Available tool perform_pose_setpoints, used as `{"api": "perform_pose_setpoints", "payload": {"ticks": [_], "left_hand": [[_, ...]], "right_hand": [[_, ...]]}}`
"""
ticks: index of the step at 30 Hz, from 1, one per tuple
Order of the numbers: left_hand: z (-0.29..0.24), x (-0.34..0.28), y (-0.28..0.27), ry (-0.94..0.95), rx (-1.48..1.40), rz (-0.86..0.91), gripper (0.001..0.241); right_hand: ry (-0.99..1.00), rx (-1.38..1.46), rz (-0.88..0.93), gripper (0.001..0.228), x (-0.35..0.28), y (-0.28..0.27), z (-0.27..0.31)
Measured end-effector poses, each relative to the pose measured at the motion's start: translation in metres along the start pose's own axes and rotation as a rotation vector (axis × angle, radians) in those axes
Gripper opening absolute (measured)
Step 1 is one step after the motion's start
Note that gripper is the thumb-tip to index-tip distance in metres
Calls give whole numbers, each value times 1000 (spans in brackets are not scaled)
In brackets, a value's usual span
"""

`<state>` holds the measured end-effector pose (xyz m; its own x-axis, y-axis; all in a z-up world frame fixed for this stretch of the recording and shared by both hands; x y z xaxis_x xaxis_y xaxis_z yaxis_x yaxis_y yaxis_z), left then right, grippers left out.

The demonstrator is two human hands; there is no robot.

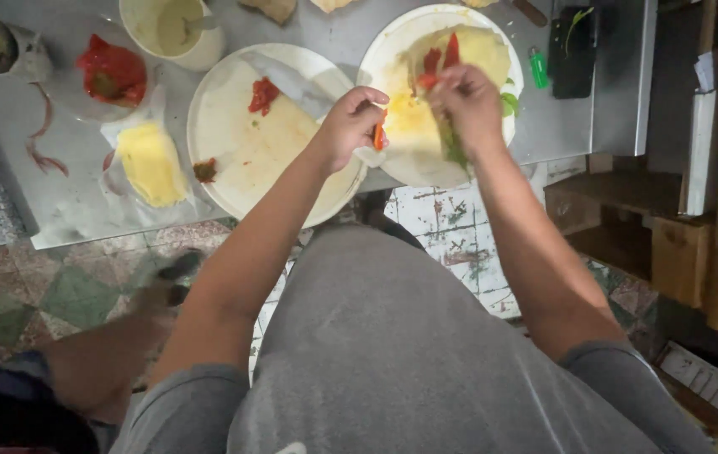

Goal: The person is preparing multiple sandwiches on a counter, adding ingredients like lettuce, tomatoes, and spreading condiments on bread.

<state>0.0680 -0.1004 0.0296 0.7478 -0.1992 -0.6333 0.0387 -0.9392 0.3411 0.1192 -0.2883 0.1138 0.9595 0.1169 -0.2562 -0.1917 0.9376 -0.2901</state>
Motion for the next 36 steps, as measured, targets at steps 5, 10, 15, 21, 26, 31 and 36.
{"api": "perform_pose_setpoints", "payload": {"ticks": [5,10,15,21,26,31,36], "left_hand": [[-7,-2,33,-91,-40,-24,36],[17,13,36,5,-259,8,31],[15,7,36,8,-49,-115,23],[18,37,50,125,11,-78,38],[-17,58,101,281,582,-41,25],[-30,80,136,417,826,-21,37],[-87,84,169,338,1030,90,39]], "right_hand": [[12,123,-120,13,77,-47,-60],[276,347,-76,14,87,-55,-78],[259,170,47,27,67,-66,-77],[29,-102,163,26,40,-72,-46],[-29,59,447,28,37,-63,-83],[-40,327,228,25,64,-87,-137],[-24,70,175,19,78,-121,-83]]}}
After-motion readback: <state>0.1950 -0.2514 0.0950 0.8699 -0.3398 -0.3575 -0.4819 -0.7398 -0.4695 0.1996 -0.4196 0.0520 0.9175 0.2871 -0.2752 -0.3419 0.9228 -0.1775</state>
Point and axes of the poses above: each hand's wrist, its own x-axis towards the middle knuckle, its own y-axis out of the palm, z = x × y, the point moved 3 cm from there along x, towards the middle knuckle, and after that the axes turned 5 degrees about -y, right-handed, at the moved point
